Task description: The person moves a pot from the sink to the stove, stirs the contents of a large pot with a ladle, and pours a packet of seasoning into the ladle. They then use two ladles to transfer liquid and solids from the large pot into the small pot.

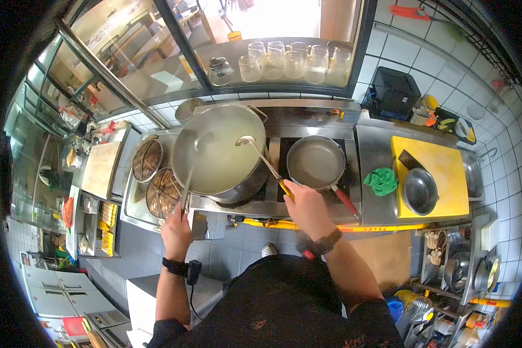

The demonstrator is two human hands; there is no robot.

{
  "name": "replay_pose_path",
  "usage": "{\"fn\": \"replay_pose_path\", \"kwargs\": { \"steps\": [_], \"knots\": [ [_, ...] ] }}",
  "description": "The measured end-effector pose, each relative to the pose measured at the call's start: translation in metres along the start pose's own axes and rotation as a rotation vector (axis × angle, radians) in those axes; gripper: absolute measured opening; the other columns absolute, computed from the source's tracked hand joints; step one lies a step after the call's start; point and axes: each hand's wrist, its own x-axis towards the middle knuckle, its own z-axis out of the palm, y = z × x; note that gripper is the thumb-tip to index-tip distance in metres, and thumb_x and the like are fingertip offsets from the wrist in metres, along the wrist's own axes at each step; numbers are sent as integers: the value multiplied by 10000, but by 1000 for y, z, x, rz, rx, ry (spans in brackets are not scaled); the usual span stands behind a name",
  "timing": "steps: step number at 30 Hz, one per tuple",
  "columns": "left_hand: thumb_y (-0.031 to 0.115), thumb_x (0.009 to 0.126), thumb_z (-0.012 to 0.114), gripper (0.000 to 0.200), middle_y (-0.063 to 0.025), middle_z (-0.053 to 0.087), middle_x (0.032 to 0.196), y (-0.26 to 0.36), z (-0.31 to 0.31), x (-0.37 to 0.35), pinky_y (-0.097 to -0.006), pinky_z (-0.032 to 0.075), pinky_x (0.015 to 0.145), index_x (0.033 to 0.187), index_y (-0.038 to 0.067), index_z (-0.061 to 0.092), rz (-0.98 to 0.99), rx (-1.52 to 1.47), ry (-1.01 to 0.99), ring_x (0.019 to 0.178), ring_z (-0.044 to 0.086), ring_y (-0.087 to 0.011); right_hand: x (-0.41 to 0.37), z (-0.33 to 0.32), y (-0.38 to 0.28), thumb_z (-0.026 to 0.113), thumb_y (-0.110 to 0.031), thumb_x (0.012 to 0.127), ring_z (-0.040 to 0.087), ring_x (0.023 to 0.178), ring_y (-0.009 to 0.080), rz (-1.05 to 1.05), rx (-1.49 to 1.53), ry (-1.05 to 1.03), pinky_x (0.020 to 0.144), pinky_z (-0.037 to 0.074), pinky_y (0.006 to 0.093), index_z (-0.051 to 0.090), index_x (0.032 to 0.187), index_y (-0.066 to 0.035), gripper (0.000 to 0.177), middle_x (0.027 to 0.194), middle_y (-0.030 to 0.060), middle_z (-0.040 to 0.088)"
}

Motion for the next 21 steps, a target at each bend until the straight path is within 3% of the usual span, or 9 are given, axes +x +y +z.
{"fn": "replay_pose_path", "kwargs": {
  "steps": [3, 5, 6, 8, 11, 16, 18, 19, 21],
  "knots": [
    [157, 921, 624, 354, -205, 648, 811, -10, 2, 25, -520, 520, 632, 1258, 59, 581, -7, 116, -67, 732, 663, -407, 0, 12, 10, 705, -122, 878, 677, 747, 333, -96, 168, 122, 701, 541, 422, 630, 1306, -26, 446, 894, 193, 702],
    [165, 925, 611, 257, -208, 650, 803, -16, 7, 42, -525, 527, 641, 1154, 51, 590, 52, 178, -140, 750, 669, -418, 2, 6, 2, 699, -134, 903, 640, 640, 205, 139, 313, -40, 636, 527, 346, 615, 1326, -5, 451, 851, 149, 707],
    [169, 929, 587, 197, -224, 666, 817, -13, 6, 50, -526, 541, 664, 1076, 37, 581, 62, 203, -159, 795, 680, -430, 3, 6, 2, 699, -134, 903, 640, 640, 205, 136, 314, -40, 636, 527, 346, 615, 1326, -5, 451, 851, 149, 707],
    [172, 925, 581, 203, -228, 675, 835, -12, 13, 66, -523, 546, 693, 1069, 29, 588, 59, 209, -200, 818, 683, -431, 5, 8, 1, 677, -142, 938, 562, 585, 98, 202, 454, -101, 568, 482, 270, 595, 1348, 2, 443, 808, 86, 684],
    [179, 915, 575, 196, -232, 692, 865, -10, 15, 82, -515, 551, 746, 1010, 12, 609, 88, 177, -248, 856, 687, -429, 8, -1, -14, 645, -139, 968, 542, 577, 64, 389, 656, -183, 538, 450, 235, 558, 1383, 14, 451, 792, 48, 665],
    [193, 892, 591, 223, -233, 697, 881, -21, 13, 96, -502, 537, 789, 934, -13, 665, 104, 17, -253, 879, 676, -438, 10, -8, -23, 609, -151, 991, 531, 562, 64, 462, 782, -193, 511, 432, 230, 539, 1387, 24, 438, 779, 40, 647],
    [198, 909, 610, 231, -162, 672, 716, -40, 16, 103, -426, 534, 606, 986, 1, 703, 122, -354, -309, 643, 666, -284, 11, -8, -24, 599, -156, 996, 527, 557, 63, 460, 788, -193, 500, 426, 228, 543, 1380, 24, 429, 777, 38, 641],
    [198, 909, 610, 231, -162, 672, 716, -41, 11, 102, -426, 534, 606, 986, 1, 703, 117, -353, -304, 643, 666, -284, 12, -6, -22, 590, -159, 1001, 523, 553, 58, 474, 808, -192, 486, 416, 223, 545, 1377, 21, 420, 780, 35, 639],
    [224, 938, 623, 239, -60, 614, 638, -34, -11, 94, -298, 406, 413, 1014, 16, 715, -364, -754, -605, 457, 523, -145, 13, -1, -20, 580, -162, 1006, 519, 548, 53, 482, 827, -198, 472, 406, 219, 547, 1374, 19, 411, 784, 33, 637]
  ]
}}
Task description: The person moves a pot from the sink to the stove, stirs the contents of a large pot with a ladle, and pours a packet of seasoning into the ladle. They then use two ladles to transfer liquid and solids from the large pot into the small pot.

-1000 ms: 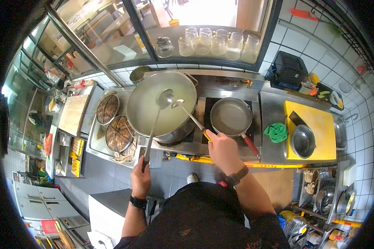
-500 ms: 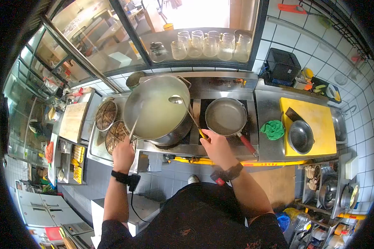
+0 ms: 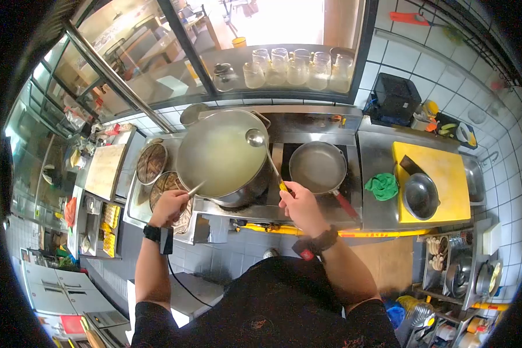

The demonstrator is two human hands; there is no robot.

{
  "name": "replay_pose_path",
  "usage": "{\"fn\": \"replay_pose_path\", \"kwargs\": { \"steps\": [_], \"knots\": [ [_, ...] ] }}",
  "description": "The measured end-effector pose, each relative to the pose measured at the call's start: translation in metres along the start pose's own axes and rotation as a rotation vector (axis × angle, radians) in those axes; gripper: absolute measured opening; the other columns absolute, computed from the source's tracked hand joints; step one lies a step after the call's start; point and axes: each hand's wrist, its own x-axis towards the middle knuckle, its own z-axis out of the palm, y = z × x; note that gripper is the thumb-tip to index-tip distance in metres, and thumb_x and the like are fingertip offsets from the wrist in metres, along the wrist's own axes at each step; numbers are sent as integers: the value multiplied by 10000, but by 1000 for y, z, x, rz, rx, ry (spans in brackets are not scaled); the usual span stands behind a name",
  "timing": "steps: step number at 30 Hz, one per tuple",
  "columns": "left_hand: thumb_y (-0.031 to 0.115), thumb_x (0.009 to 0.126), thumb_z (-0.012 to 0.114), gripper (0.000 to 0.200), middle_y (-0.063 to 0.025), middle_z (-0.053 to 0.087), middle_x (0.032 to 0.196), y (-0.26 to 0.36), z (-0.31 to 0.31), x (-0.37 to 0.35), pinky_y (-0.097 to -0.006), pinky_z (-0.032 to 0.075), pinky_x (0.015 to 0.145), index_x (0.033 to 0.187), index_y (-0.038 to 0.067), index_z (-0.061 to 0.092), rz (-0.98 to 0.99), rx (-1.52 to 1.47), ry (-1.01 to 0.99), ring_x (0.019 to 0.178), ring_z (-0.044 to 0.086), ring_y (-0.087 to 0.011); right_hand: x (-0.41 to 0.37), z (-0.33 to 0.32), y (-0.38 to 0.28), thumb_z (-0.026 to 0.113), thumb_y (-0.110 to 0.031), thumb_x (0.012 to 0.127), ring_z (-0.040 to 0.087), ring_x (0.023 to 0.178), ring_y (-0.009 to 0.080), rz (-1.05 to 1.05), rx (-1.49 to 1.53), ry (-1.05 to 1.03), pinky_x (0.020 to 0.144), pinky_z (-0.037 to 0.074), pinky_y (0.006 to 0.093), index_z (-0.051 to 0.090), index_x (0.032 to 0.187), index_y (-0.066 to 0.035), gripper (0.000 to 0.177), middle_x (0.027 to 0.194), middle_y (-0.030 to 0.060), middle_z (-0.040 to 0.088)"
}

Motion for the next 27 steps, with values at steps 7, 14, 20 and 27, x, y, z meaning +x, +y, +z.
{"fn": "replay_pose_path", "kwargs": {
  "steps": [7, 14, 20, 27],
  "knots": [
    [235, 995, 567, 188, 20, 557, 689, -28, 14, -41, -214, 208, 360, 1130, 119, 629, -263, -717, -81, 413, 311, -32, 8, 5, -2, 571, -155, 1010, 509, 536, 40, 4, 4, 19, 452, 386, 212, 550, 1377, 8, 402, 801, 32, 641],
    [265, 1009, 581, 300, -20, 567, 734, -53, 53, -76, -213, 248, 364, 1242, 77, 599, -185, -1003, -80, 435, 333, -51, 10, 9, -8, 589, -179, 996, 569, 582, 96, -79, -167, 101, 536, 475, 266, 555, 1350, 37, 416, 795, 67, 666],
    [239, 1015, 594, 430, -25, 560, 731, -55, 71, -91, -219, 292, 378, 1396, 47, 543, -123, -1013, 11, 434, 345, -63, 15, 11, -1, 597, -157, 994, 569, 545, 70, -129, -261, 156, 511, 471, 239, 591, 1349, -15, 382, 772, 43, 674],
    [174, 1015, 578, 376, 13, 553, 691, -64, 77, -98, -206, 297, 382, 1367, 41, 574, -58, -882, 119, 436, 388, -48, 23, 11, 22, 631, -151, 971, 603, 559, 129, -332, -467, 212, 535, 498, 293, 605, 1333, -22, 386, 794, 98, 697]
  ]
}}
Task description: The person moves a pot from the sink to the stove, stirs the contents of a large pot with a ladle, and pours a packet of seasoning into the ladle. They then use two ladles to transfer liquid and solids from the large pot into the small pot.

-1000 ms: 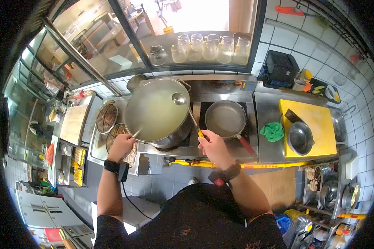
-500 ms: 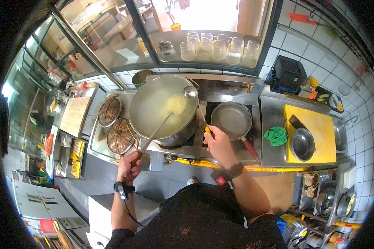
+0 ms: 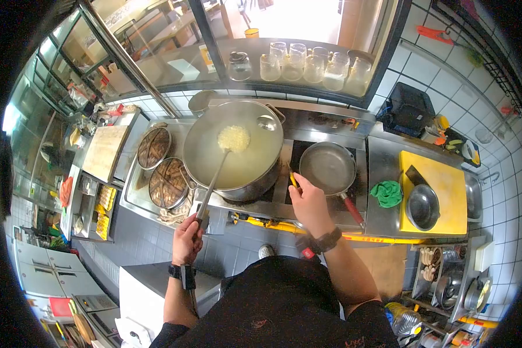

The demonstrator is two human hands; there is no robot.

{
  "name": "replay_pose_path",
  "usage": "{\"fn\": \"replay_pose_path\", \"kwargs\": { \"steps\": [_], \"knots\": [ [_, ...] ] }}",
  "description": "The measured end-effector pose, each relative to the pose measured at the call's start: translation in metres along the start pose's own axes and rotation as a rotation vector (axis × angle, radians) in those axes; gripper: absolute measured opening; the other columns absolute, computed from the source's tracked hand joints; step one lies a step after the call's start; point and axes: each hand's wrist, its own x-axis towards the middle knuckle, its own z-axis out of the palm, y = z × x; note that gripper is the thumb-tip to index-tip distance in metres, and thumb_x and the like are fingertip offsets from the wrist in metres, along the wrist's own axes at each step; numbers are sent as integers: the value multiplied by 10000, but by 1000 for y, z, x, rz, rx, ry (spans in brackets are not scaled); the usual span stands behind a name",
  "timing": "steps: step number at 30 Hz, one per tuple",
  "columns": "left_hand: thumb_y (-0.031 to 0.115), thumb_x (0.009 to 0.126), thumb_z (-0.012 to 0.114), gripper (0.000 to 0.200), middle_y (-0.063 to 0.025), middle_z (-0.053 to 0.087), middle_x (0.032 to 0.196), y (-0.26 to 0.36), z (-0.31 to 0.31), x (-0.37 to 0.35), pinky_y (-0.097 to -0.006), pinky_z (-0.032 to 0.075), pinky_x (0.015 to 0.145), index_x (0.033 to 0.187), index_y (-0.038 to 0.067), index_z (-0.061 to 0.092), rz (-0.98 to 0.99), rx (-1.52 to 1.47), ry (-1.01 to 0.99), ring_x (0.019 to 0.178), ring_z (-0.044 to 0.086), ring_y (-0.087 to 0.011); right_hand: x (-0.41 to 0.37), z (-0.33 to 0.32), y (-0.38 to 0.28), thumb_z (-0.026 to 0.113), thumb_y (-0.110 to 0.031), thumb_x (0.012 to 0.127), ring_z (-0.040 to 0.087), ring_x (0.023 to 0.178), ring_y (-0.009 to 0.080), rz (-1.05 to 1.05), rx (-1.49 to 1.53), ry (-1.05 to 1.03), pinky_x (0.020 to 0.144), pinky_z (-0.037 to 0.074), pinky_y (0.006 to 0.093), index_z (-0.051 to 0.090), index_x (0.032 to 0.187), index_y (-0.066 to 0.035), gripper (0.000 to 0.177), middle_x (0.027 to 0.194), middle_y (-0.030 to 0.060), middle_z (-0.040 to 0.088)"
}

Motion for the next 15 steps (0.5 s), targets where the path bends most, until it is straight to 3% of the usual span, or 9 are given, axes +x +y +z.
{"fn": "replay_pose_path", "kwargs": {
  "steps": [2, 3, 5, 8, 11, 14, 15],
  "knots": [
    [163, 1014, 578, 378, 16, 553, 691, -4, -1, 0, -207, 299, 380, 1372, 39, 572, 11, 15, 19, 435, 390, -47, -3, -2, -6, 659, -132, 938, 666, 648, 234, -130, -116, 45, 613, 531, 355, 619, 1314, -25, 393, 874, 160, 715],
    [153, 1014, 576, 384, 20, 550, 693, -7, -2, 0, -207, 303, 383, 1379, 36, 568, 30, 39, 26, 441, 393, -44, -4, -2, -6, 659, -132, 938, 666, 648, 234, -128, -116, 45, 613, 531, 355, 619, 1314, -25, 393, 874, 160, 715],
    [143, 1014, 575, 389, 24, 547, 695, -9, -3, 0, -208, 308, 385, 1387, 32, 565, 50, 62, 32, 446, 396, -41, -5, -3, -5, 680, -108, 900, 673, 769, 322, -313, -290, 98, 685, 536, 402, 633, 1305, -51, 412, 913, 173, 697],
    [119, 1011, 574, 406, 31, 548, 710, -11, -4, -1, -204, 321, 398, 1404, 23, 552, 98, 166, 16, 466, 406, -32, -12, -9, -9, 688, -164, 885, 643, 800, 374, -281, -373, 60, 690, 523, 469, 623, 1328, -114, 451, 884, 156, 640],
    [99, 1003, 579, 406, 34, 560, 731, -16, -8, 1, -189, 328, 414, 1403, 31, 563, 149, 230, 25, 478, 411, -17, -21, -11, 2, 701, -142, 868, 630, 766, 357, -341, -402, 90, 668, 514, 466, 618, 1338, -135, 478, 848, 132, 610],
    [71, 964, 610, 422, 20, 578, 757, -29, -16, 2, -219, 416, 467, 1379, 1, 572, 167, 325, 76, 544, 508, -55, -31, -16, 11, 702, -97, 853, 625, 760, 350, -416, -380, 116, 664, 513, 461, 633, 1316, -138, 470, 835, 126, 607],
    [61, 956, 628, 434, 14, 596, 785, -37, -19, 8, -260, 470, 545, 1383, 15, 574, 307, 447, 85, 621, 548, -86, -33, -17, 15, 702, -97, 853, 625, 760, 350, -427, -382, 108, 664, 513, 461, 633, 1316, -138, 470, 835, 126, 607]
  ]
}}
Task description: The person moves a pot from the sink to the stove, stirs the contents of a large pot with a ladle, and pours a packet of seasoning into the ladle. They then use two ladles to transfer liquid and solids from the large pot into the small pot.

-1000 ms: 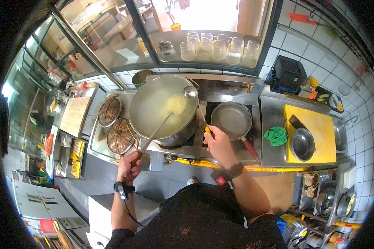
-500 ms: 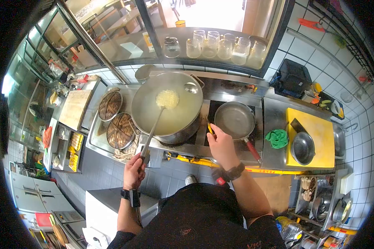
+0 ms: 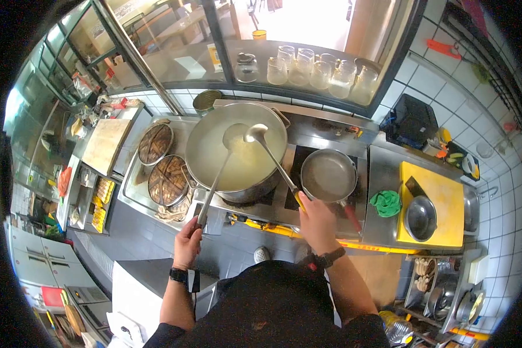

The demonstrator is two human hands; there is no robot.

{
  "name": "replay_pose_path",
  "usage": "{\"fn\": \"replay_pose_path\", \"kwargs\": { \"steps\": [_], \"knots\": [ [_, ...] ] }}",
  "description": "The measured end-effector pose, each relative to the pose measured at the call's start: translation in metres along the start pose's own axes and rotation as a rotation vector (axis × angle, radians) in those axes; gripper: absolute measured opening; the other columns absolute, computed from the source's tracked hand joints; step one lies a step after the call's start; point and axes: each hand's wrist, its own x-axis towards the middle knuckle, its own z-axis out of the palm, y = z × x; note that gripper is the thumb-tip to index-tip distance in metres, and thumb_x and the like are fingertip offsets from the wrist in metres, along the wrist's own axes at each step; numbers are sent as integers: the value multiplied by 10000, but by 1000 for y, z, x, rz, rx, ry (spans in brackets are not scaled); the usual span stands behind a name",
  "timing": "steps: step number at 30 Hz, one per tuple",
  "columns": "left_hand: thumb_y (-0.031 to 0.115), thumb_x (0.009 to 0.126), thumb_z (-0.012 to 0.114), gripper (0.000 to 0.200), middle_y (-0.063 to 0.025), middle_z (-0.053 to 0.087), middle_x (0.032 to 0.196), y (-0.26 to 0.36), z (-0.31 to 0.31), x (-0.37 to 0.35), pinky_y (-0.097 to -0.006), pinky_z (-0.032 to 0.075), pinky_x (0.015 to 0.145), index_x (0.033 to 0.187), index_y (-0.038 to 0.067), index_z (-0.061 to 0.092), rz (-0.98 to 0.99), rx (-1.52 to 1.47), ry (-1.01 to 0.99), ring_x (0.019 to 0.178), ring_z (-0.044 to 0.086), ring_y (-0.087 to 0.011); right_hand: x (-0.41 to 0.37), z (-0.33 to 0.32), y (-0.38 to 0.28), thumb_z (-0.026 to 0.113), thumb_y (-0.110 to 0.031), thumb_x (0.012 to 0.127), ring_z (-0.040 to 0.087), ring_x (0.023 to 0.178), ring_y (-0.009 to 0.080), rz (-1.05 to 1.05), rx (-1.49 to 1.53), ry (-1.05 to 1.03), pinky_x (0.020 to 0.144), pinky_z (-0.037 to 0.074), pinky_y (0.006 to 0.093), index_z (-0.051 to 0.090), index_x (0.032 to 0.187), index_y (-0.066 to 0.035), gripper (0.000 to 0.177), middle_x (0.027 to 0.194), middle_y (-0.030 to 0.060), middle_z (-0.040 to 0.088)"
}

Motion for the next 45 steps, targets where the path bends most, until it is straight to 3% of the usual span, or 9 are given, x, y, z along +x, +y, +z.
{"fn": "replay_pose_path", "kwargs": {
  "steps": [2, 4, 5, 7, 11, 13, 22, 31, 45],
  "knots": [
    [50, 947, 647, 447, 7, 614, 813, -17, -1, 1, -301, 525, 623, 1388, 29, 576, 139, 115, 32, 698, 588, -117, -9, 1, 6, 702, -62, 837, 622, 756, 346, -34, -21, 28, 657, 511, 453, 640, 1300, -125, 471, 824, 123, 599],
    [-20, 882, 666, 491, -54, 650, 874, -10, 0, 0, -367, 549, 736, 1363, 50, 591, 277, 315, 39, 806, 647, -229, -15, -2, 7, 719, -15, 848, 642, 772, 328, -45, -37, -8, 663, 520, 405, 627, 1319, -77, 484, 896, 140, 643],
    [-20, 882, 666, 491, -54, 650, 874, -6, 1, -1, -367, 549, 736, 1363, 50, 591, 277, 315, 41, 806, 647, -229, -16, -2, 8, 719, -13, 849, 646, 783, 327, -43, -17, 10, 668, 523, 402, 623, 1323, -76, 488, 902, 142, 646],
    [-40, 845, 630, 520, -104, 641, 932, 6, 5, -5, -405, 552, 693, 1347, 96, 602, 519, 670, 128, 790, 655, -322, -18, -2, 8, 719, -10, 851, 650, 794, 326, -39, 4, 29, 673, 525, 399, 619, 1328, -75, 491, 907, 143, 648],
    [-34, 825, 601, 551, -99, 618, 957, 12, 7, -9, -445, 549, 661, 1356, 117, 593, 466, 922, 137, 796, 649, -355, -21, 0, 11, 711, -8, 860, 654, 805, 326, -1, -10, 60, 678, 529, 397, 608, 1344, -79, 500, 925, 144, 654],
    [-7, 826, 599, 571, -84, 598, 957, 12, 5, -8, -456, 540, 624, 1378, 138, 581, 490, 1075, 166, 791, 649, -315, -21, -1, 11, 710, -6, 860, 655, 804, 324, -5, -1, 76, 678, 529, 397, 605, 1348, -82, 505, 928, 142, 654],
    [3, 801, 604, 567, -77, 571, 918, 12, 1, 5, -412, 533, 618, 1349, 150, 620, 705, 1201, 255, 780, 614, -282, -14, 0, 4, 715, -11, 858, 654, 801, 311, 3, -4, 96, 680, 530, 393, 621, 1335, -85, 492, 926, 131, 653],
    [5, 805, 614, 581, -78, 553, 920, 10, -4, 9, -415, 511, 607, 1359, 180, 623, 846, 1261, 303, 772, 584, -291, 36, 8, -14, 698, -62, 863, 639, 743, 334, 5, 27, -46, 656, 528, 420, 633, 1325, -127, 471, 878, 131, 625],
    [-17, 798, 602, 605, -80, 560, 921, 8, -4, 4, -417, 500, 617, 1370, 178, 620, 762, 1236, 301, 768, 579, -298, -6, -11, 20, 657, -96, 871, 647, 783, 359, 73, -104, -148, 672, 528, 462, 649, 1318, -162, 452, 877, 142, 623]
  ]
}}
